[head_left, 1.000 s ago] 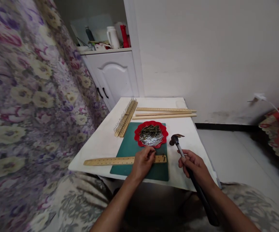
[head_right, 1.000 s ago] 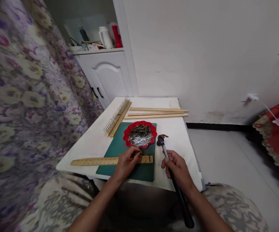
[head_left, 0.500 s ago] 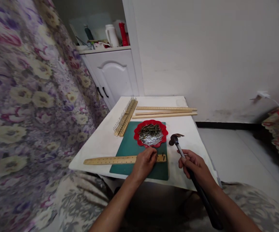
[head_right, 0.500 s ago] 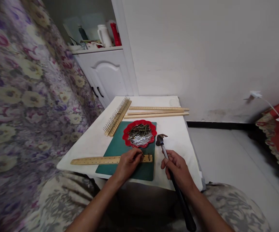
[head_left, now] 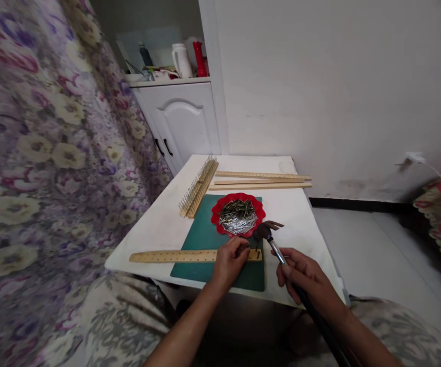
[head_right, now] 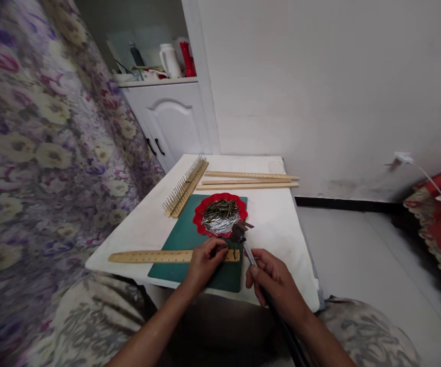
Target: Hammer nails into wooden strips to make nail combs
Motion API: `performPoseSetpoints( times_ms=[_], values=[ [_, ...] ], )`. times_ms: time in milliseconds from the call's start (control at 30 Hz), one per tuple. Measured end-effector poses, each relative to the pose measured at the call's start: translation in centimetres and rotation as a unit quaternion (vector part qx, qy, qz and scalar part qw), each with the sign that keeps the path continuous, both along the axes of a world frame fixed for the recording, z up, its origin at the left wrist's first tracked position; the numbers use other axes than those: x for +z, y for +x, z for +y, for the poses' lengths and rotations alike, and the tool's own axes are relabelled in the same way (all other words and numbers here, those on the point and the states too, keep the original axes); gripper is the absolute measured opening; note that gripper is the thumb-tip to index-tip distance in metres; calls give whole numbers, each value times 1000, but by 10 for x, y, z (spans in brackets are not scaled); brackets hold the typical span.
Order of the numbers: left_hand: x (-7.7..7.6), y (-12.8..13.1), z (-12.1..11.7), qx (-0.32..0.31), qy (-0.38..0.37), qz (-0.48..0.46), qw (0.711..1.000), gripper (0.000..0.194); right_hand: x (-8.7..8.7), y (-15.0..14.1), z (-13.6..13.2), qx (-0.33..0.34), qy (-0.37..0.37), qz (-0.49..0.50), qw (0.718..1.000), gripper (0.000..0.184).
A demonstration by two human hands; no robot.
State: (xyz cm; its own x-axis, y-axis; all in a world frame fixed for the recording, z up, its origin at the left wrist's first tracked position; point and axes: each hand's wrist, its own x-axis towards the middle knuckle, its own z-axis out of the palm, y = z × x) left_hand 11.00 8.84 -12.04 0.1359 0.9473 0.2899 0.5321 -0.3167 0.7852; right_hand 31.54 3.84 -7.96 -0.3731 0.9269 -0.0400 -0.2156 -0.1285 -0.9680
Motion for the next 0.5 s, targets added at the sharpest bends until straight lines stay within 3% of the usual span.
performPoseSetpoints(
  times_ms=[267,500],
  values=[
    [1,-1,0,-22,23,-25,999,7,14,-13,-10,24,7,-39,999,27],
    [-1,-2,2,-33,20,-28,999,10,14,-17,-11,34,11,-98,995,27]
  ],
)
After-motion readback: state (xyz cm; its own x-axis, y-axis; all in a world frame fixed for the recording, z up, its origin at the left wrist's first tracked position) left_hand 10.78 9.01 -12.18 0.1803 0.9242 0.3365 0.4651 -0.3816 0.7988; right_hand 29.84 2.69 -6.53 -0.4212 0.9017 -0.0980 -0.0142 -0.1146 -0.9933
